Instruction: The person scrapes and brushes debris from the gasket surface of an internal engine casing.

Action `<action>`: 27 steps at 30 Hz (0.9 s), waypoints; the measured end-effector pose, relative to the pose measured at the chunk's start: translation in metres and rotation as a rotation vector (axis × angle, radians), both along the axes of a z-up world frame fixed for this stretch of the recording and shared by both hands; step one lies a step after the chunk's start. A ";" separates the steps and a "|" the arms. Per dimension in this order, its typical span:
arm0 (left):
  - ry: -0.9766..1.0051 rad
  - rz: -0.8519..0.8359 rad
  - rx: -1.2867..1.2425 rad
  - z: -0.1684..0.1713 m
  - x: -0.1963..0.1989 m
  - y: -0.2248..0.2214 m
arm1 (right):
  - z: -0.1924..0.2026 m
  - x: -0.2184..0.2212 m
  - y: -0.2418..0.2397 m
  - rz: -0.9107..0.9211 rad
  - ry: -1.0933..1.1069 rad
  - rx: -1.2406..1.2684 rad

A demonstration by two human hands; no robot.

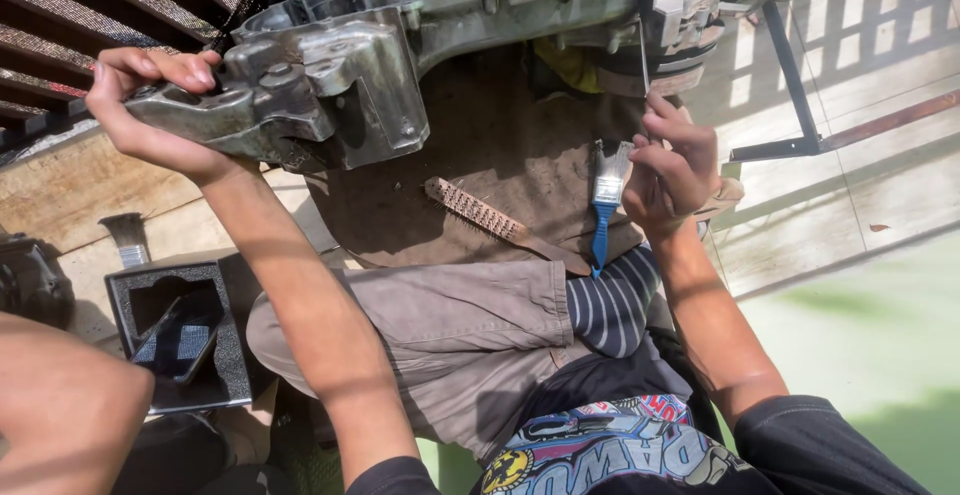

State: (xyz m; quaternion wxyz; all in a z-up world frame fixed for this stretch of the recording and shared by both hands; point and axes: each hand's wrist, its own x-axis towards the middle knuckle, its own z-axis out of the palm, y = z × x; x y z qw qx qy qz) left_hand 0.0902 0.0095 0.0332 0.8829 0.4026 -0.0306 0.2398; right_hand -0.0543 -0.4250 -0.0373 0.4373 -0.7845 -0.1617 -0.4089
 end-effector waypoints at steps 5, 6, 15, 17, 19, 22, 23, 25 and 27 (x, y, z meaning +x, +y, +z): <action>0.007 -0.003 0.036 0.002 -0.003 -0.003 | 0.003 0.027 -0.005 -0.050 -0.094 0.048; 0.016 -0.004 0.029 0.002 -0.003 -0.004 | 0.009 0.033 -0.004 -0.055 -0.128 0.049; -0.004 -0.010 0.087 -0.005 -0.001 0.003 | 0.007 -0.003 -0.005 -0.074 -0.002 0.005; 0.011 -0.011 0.038 0.001 -0.004 -0.004 | 0.009 0.004 -0.003 -0.065 -0.040 0.002; 0.011 -0.009 -0.012 0.005 -0.005 -0.007 | 0.009 0.004 -0.003 -0.053 -0.093 -0.002; 0.021 0.016 -0.001 0.006 0.000 -0.005 | 0.008 0.009 -0.006 -0.058 -0.093 0.030; 0.014 0.009 0.005 0.004 0.003 -0.004 | 0.007 0.010 -0.008 -0.068 -0.087 0.061; 0.027 0.006 0.015 0.000 0.002 0.000 | 0.005 0.007 -0.009 -0.076 -0.060 0.096; 0.026 0.008 0.081 -0.003 -0.003 0.003 | 0.004 0.009 -0.009 -0.112 -0.097 0.086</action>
